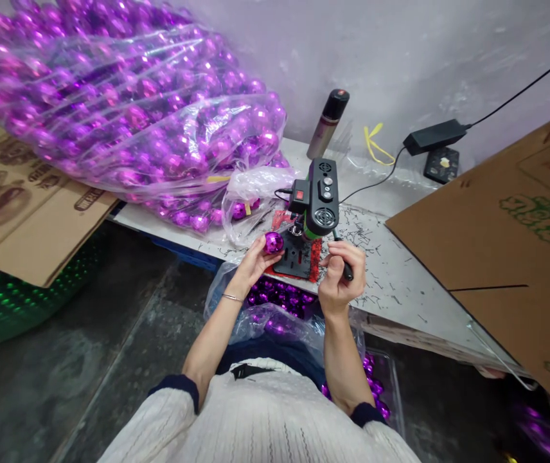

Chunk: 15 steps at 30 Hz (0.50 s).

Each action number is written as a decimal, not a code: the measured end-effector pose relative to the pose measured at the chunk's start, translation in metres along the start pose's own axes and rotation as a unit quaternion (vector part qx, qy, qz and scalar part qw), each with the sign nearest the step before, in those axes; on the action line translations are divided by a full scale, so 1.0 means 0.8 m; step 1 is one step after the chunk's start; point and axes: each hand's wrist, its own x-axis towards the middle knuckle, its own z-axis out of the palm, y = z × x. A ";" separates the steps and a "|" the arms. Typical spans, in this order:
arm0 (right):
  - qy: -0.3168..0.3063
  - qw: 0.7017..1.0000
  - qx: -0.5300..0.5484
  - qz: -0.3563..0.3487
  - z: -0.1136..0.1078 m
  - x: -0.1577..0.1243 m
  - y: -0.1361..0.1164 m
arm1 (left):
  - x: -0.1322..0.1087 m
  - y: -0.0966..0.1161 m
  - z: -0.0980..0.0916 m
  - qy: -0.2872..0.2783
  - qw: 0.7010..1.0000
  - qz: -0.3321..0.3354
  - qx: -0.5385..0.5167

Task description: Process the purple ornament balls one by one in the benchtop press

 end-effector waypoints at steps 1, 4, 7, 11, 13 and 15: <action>0.000 1.000 0.001 -0.006 0.000 0.001 0.000 | 0.001 -0.002 0.002 0.008 1.000 0.013 0.018; -0.007 1.000 -0.004 -0.016 0.000 0.001 -0.001 | 0.002 -0.010 0.008 0.039 0.993 0.076 0.085; -0.012 1.000 -0.011 -0.019 -0.001 0.000 0.000 | 0.005 -0.020 0.015 0.044 0.978 0.137 0.150; -0.011 1.000 -0.002 -0.028 -0.003 -0.002 0.000 | 0.014 -0.032 0.025 0.032 0.953 0.212 0.217; -0.015 1.000 0.006 -0.026 -0.004 -0.003 0.000 | 0.017 -0.038 0.028 0.041 0.933 0.248 0.258; -0.017 0.999 0.007 -0.027 -0.005 -0.003 -0.001 | 0.020 -0.044 0.029 0.051 0.913 0.272 0.299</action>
